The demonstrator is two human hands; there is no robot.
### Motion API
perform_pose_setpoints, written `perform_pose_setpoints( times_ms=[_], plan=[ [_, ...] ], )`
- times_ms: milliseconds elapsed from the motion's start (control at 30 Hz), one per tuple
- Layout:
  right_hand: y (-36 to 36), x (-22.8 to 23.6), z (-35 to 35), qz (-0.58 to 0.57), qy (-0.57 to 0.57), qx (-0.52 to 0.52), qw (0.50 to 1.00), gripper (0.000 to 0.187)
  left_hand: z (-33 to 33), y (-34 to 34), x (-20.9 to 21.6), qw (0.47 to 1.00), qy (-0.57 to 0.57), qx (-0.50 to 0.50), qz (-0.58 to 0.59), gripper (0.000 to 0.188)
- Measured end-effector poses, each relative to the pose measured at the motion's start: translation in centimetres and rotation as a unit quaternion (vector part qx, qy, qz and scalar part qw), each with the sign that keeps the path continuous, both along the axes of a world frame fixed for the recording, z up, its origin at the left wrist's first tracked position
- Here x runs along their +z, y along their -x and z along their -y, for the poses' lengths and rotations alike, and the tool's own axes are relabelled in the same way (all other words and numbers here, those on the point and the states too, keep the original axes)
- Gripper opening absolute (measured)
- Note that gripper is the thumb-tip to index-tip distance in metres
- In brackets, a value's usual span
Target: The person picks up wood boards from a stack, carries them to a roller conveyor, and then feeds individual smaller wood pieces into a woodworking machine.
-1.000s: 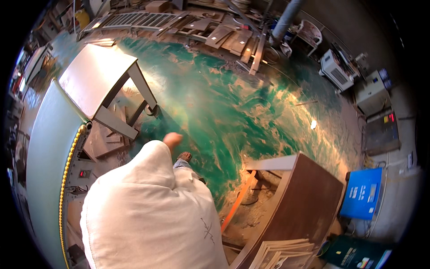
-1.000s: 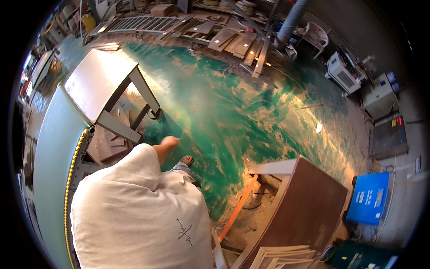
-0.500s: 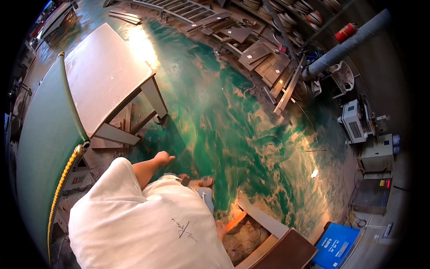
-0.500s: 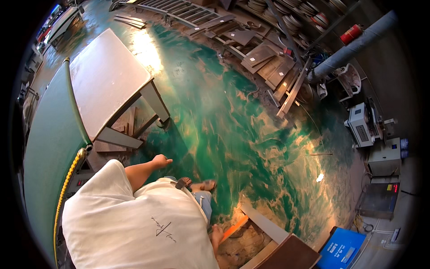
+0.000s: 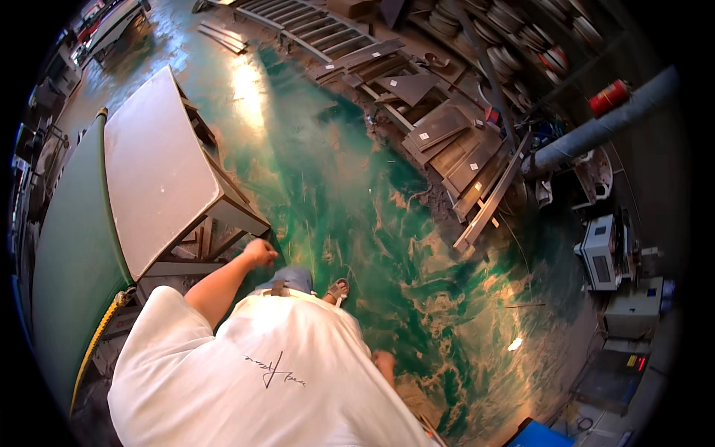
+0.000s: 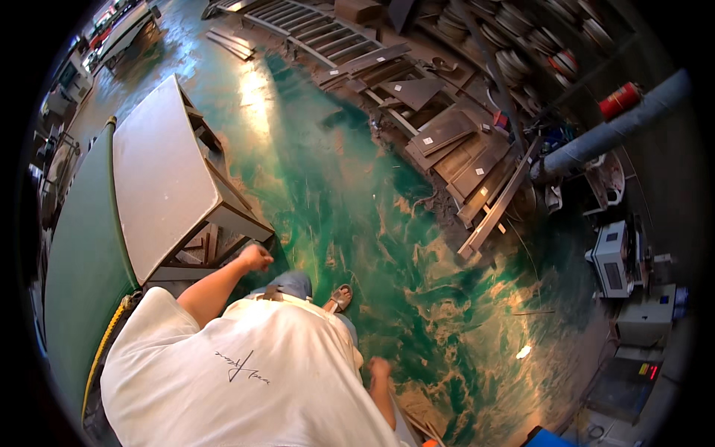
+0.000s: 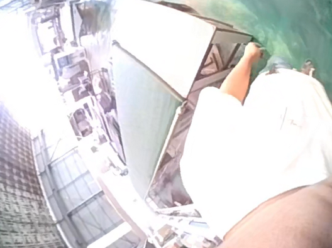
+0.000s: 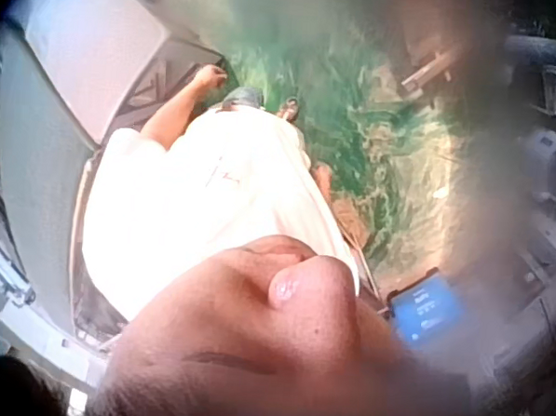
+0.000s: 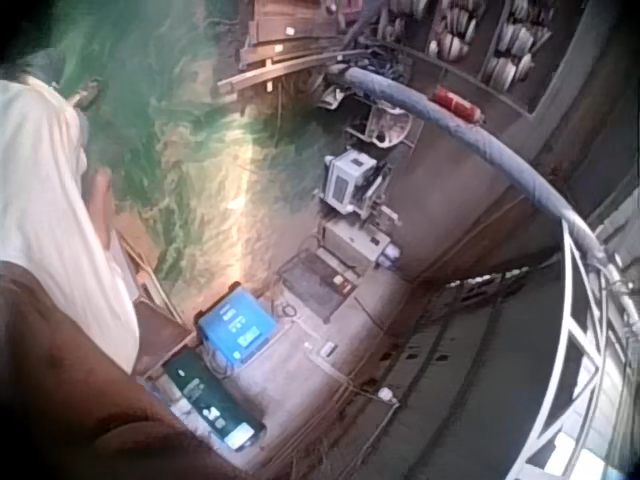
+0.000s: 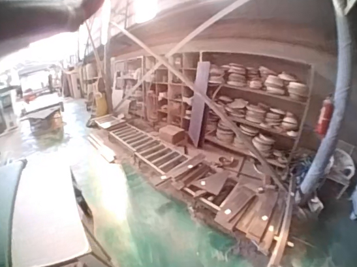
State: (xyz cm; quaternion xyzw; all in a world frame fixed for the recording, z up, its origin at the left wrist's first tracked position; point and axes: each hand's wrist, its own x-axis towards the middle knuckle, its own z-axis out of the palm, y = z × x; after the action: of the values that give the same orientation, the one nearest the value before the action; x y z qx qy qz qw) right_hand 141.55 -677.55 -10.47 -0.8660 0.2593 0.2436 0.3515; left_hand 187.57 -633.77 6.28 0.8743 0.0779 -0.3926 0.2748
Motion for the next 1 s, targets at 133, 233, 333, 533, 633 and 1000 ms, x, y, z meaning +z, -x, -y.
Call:
perform_pose_setpoints(
  times_ms=[133, 233, 333, 533, 633, 1000],
  plan=[
    [-21.4, 5.7, 6.7, 0.032, -0.19, -0.438, 0.878, 0.01, -1.0, -5.5, -3.8, 0.983, 0.059, 0.124, 0.122, 0.044],
    [-34.3, 9.1, 13.1, 0.068, -0.205, -0.423, 0.88, 0.014, 0.4, -8.6, -8.6, 0.988, 0.004, 0.078, 0.134, 0.041],
    [-44.9, 11.2, 16.2, 0.146, -0.217, -0.422, 0.868, 0.021, 2.3, -12.8, -12.4, 0.986, -0.009, 0.157, -0.05, 0.041],
    [-56.5, 13.3, 13.7, -0.004, -0.224, -0.384, 0.896, 0.031, 5.2, -28.3, -15.2, 0.997, -0.004, 0.04, -0.068, 0.037],
    [-58.6, 11.8, 13.0, -0.011, -0.085, -0.249, 0.965, 0.033, 10.6, -42.4, -12.1, 0.99, 0.069, 0.109, -0.062, 0.036],
    [-71.3, -3.7, 23.2, -0.112, -0.325, -0.579, 0.739, 0.033, 25.1, -78.9, -11.6, 0.994, 0.066, 0.072, 0.042, 0.039]
  ],
)
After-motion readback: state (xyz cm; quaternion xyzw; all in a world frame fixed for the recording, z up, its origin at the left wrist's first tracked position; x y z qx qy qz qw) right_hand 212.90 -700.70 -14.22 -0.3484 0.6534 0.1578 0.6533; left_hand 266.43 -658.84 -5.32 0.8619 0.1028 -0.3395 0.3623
